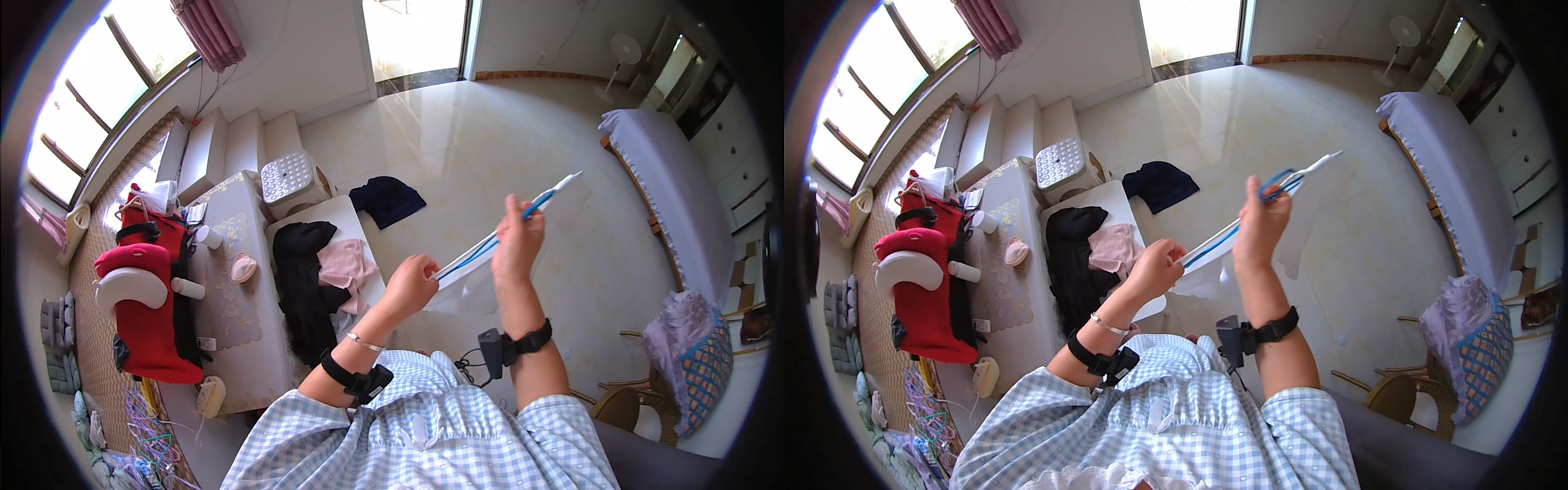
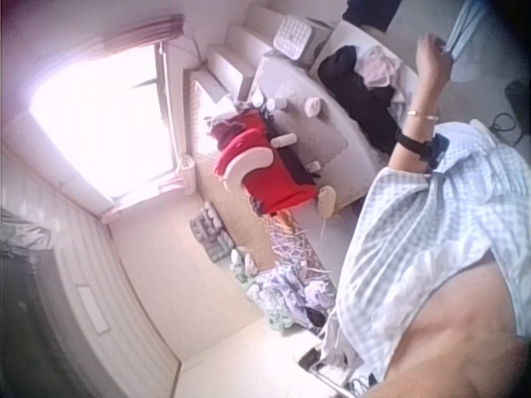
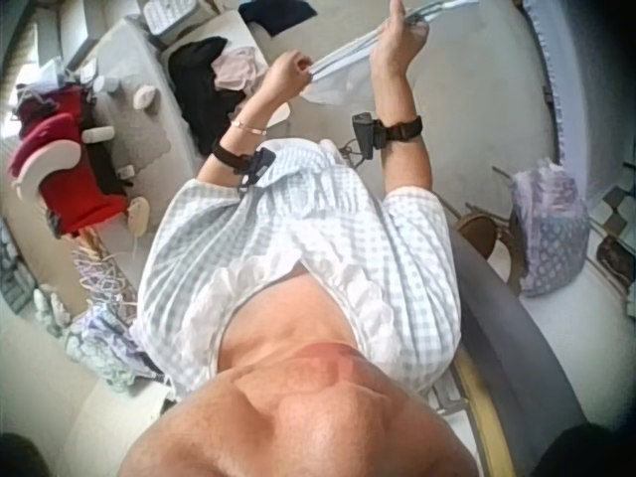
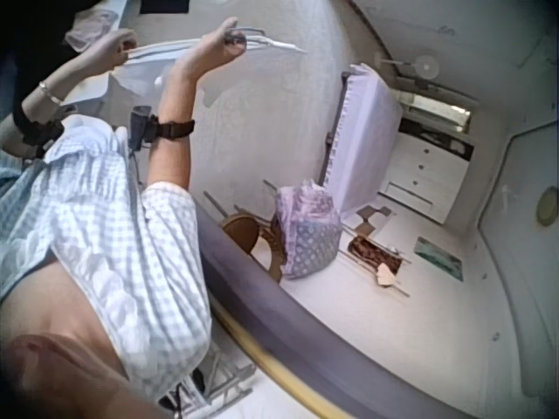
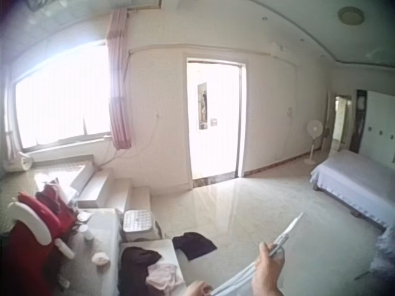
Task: The person takes clothing items from a table and bed, places them onto hangers, and hangs them onto a rack and inside a wardrobe.
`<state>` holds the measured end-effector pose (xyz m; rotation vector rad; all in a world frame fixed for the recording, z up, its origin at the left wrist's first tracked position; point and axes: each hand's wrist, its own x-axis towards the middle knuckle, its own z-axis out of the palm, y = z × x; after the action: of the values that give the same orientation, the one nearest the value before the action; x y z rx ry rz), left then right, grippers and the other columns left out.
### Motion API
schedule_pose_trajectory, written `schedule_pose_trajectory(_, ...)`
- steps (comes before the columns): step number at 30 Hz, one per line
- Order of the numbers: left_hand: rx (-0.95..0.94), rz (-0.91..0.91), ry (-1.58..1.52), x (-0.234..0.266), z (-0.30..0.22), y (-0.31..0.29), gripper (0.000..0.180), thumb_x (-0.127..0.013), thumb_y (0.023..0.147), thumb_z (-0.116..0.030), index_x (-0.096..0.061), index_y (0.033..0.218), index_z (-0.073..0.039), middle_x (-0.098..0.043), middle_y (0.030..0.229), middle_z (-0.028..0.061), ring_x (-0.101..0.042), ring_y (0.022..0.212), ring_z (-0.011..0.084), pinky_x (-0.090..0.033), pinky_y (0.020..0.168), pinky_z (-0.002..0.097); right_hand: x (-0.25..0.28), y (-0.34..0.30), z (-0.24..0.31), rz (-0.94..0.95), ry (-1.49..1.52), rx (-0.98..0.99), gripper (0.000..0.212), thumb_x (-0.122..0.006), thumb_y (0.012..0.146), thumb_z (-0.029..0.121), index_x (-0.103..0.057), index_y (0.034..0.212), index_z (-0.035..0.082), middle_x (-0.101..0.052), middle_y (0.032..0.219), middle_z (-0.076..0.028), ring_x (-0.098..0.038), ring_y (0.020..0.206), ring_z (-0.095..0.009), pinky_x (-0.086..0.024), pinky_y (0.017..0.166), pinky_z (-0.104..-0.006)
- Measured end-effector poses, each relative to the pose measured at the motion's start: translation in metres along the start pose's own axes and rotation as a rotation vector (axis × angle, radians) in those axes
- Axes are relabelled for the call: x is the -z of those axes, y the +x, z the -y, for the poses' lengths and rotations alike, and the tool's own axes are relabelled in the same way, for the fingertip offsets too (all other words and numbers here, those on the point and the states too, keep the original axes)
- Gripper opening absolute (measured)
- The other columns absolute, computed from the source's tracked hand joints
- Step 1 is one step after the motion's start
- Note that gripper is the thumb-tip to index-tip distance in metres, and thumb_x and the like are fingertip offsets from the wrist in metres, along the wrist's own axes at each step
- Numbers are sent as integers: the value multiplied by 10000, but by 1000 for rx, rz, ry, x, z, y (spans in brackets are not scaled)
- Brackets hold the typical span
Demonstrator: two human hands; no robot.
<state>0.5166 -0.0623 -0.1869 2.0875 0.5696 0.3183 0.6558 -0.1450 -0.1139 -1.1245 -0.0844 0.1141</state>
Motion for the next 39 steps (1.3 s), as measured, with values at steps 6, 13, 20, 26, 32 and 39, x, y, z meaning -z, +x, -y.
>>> schedule_pose_trajectory(6,139,26,-299,-6,-27,31,231,-579,697,-46,-565,926,-24,-549,898,133,-553,738,237,-457,608,328,3,-18,-22,151,156,-240,264,-607,787,58,-353,859,71,-407,615,-7,-359,476,-67,-313,442,-200)
schedule_pose_trajectory(13,-353,-162,324,1,-37,21,298,-654,726,-194,-564,972,-50,-547,885,127,-547,818,292,-457,689,359,14,34,-11,-45,330,-239,214,-611,778,78,-412,700,73,-412,573,4,-379,519,-94,-341,536,-242)
schedule_pose_trajectory(20,-448,-125,316,38,-49,102,113,-585,750,-126,-591,826,-42,-582,770,126,-563,723,311,-457,611,356,56,99,30,398,-312,12,140,-566,840,171,-567,881,37,-572,740,-26,-515,652,-71,-420,618,-193)
schedule_pose_trajectory(26,-465,-99,294,54,-73,202,144,-595,777,-189,-609,782,-46,-564,658,119,-545,607,291,-436,542,335,157,224,44,-197,-1137,942,235,-606,807,202,-574,944,13,-580,760,6,-506,697,-68,-417,662,-227)
schedule_pose_trajectory(32,-499,-77,249,22,-80,312,169,-582,793,-196,-602,749,-35,-535,612,121,-510,560,280,-408,516,332,183,300,71,302,-1094,-8,216,-606,779,180,-615,836,-28,-586,658,-33,-506,620,-85,-413,593,-236)
schedule_pose_trajectory(39,-518,76,124,-26,-130,446,212,-530,835,-171,-543,704,-6,-461,571,136,-428,529,282,-367,512,342,229,414,123,135,-1125,134,232,-587,801,155,-613,939,-30,-634,768,-64,-584,745,-128,-447,699,-244)
